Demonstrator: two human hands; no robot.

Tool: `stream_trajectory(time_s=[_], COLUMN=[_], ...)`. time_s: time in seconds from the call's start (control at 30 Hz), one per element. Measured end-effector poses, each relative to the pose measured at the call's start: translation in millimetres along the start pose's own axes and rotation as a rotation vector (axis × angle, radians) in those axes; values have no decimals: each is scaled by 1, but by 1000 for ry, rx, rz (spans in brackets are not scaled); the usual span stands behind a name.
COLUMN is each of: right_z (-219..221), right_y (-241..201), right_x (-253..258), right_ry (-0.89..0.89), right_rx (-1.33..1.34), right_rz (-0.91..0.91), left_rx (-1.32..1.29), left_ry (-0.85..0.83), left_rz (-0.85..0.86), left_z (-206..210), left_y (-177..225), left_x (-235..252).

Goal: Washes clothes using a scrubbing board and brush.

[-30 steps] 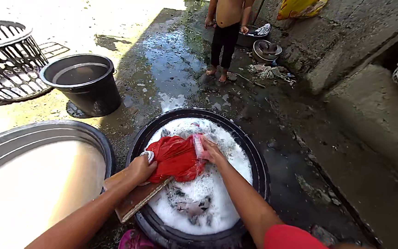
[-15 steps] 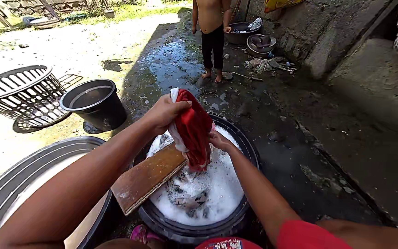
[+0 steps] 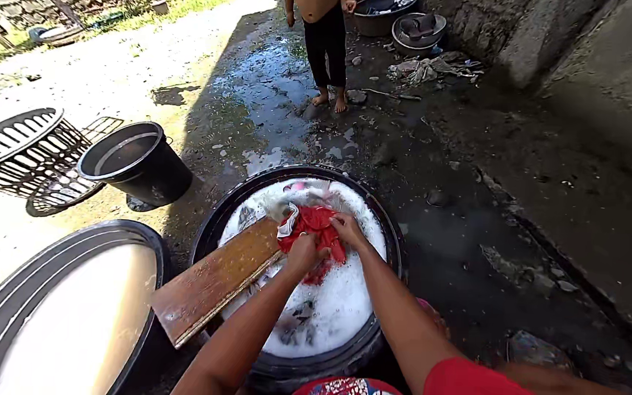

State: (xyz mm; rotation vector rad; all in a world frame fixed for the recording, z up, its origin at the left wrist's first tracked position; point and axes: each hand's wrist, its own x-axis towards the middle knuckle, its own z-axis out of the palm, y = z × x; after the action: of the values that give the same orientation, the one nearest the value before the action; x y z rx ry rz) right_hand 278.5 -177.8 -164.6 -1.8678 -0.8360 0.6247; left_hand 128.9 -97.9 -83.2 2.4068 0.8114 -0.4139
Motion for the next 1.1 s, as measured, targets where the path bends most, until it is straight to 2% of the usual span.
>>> stream_trajectory(time_s=[0.03, 0.1, 0.17, 0.23, 0.27, 0.33, 0.4, 0.43, 0.5, 0.57, 0.63, 0.7, 0.77, 0.83, 0.9, 0.93, 0.97, 1.0, 1.07, 1.1], right_z=[9, 26, 42, 60, 70, 85, 70, 64, 68, 81, 89, 89, 80, 67, 57, 57, 63, 72, 96, 101], right_y=[5, 17, 29, 40, 47, 51, 33, 20, -1, -29, -60, -66, -48, -37, -64, -86, -109, -129, -146, -144], right_x=[-1, -2, -10, -23, -28, -33, -33, -32, -23, -13, -12, -11, -7, -5, -10, -15, -23, -33, -48, -46], right_ry=[-5, 16, 127, 283, 347, 366, 182, 229, 497, 636, 595, 549, 523, 524, 607, 607, 575, 523, 465, 479], right_rx=[-2, -66, -163, -148, -102, -20, -55, -72, -5, 174, 350, 391, 306, 314, 510, 627, 701, 713, 550, 441], right_rz=[-12, -2, -39, -121, -143, -55, 128, 128, -64, -368, -540, -535, -453, -378, -439, -539, -644, -758, -970, -1047], left_rx=[-11, 4, 52, 58, 64, 71, 16, -64, -267, -300, -274, -301, -433, -738, -1173, -1398, -1615, -1792, -2086, -2043], left_ry=[-36, 1, 83, 109, 96, -21, -140, -172, -159, -33, 176, 409, 648, 881, 1023, 1000, 893, 776, 432, 124], left_rz=[-26, -57, -69, -104, -118, -135, -96, -49, 39, 118, 185, 224, 301, 433, 468, 390, 254, 49, -317, -168], left_z=[23, 62, 84, 90, 91, 83, 66, 54, 18, -25, -63, -95, -118, -125, -115, -103, -91, -81, -75, -56], left_y=[-3, -14, -22, -23, -23, -25, -30, -34, -33, -18, 4, 27, 36, 22, 4, 1, 7, 24, 43, 11], left_x=[1, -1, -6, -9, -9, -6, 3, 7, 6, -5, -19, -41, -61, -62, -43, -34, -31, -33, -35, -8])
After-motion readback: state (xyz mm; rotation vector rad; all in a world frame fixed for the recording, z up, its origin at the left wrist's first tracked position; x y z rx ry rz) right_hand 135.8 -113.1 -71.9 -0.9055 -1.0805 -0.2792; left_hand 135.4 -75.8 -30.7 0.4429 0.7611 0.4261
